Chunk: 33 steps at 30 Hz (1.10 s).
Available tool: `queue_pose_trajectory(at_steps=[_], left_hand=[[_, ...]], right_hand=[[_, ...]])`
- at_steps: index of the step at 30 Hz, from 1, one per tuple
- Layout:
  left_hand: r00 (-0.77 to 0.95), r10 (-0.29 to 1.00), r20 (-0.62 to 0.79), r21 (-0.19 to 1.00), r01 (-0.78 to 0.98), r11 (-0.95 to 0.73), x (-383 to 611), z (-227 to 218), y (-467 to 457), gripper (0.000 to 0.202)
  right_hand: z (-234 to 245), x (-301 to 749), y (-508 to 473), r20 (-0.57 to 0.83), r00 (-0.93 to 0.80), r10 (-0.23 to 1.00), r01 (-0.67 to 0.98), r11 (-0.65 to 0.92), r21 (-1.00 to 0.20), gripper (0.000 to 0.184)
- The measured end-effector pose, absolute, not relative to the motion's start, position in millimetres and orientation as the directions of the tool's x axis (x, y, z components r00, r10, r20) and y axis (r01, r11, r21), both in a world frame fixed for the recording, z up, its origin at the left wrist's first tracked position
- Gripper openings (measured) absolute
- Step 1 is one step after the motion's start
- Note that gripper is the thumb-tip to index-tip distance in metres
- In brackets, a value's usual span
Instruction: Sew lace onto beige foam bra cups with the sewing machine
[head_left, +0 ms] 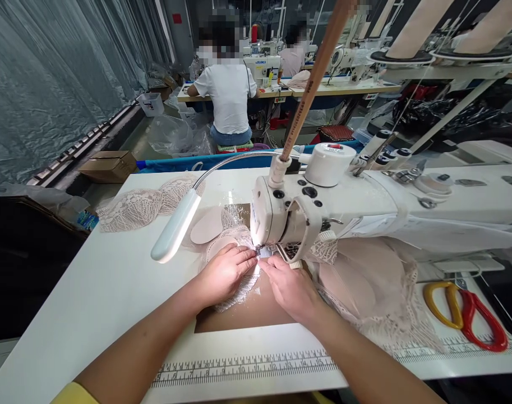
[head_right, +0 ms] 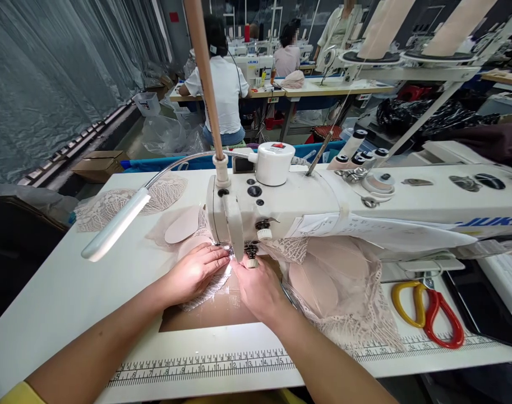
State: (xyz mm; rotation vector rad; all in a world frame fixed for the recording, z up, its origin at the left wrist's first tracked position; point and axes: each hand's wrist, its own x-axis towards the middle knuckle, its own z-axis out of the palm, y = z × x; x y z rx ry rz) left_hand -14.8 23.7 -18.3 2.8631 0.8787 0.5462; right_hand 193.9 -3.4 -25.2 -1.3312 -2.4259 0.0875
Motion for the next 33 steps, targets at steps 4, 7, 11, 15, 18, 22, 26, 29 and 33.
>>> queue_pose_trajectory(at_steps=[4,7,11,15,18,22,26,29,33], left_hand=[[0.754,0.586,0.297,0.212,0.547,-0.81,-14,-21,27,0.038],[0.744,0.606,0.281,0.216,0.566,-0.796,-14,-20,27,0.039],[0.727,0.631,0.271,0.22,0.591,-0.776,-15,-17,27,0.039],[0.709,0.648,0.278,0.218,0.611,-0.761,-16,-15,26,0.04],[0.706,0.654,0.273,0.194,0.625,-0.756,-17,-13,24,0.038],[0.732,0.629,0.261,0.189,0.6,-0.777,-19,-9,19,0.038],[0.771,0.589,0.243,0.206,0.552,-0.808,-21,-6,16,0.037],[0.8,0.556,0.224,0.218,0.515,-0.829,-22,-5,15,0.036],[0.814,0.539,0.216,0.216,0.499,-0.839,-22,-5,15,0.035]], right_hand=[[-24,196,-4,0.259,-0.484,0.835,0.798,0.544,-0.261,0.039],[-25,195,-3,0.236,-0.477,0.847,0.804,0.529,-0.272,0.04],[-26,193,-2,0.205,-0.457,0.866,0.825,0.499,-0.266,0.038],[-26,193,-2,0.187,-0.449,0.874,0.832,0.485,-0.269,0.04],[-26,194,-2,0.212,-0.447,0.869,0.825,0.492,-0.277,0.039],[-23,195,-3,0.261,-0.448,0.855,0.814,0.511,-0.276,0.039],[-23,196,-3,0.267,-0.448,0.853,0.814,0.513,-0.273,0.039],[-24,196,-3,0.274,-0.471,0.839,0.797,0.537,-0.276,0.039],[-24,195,-4,0.28,-0.535,0.797,0.772,0.596,-0.221,0.039]])
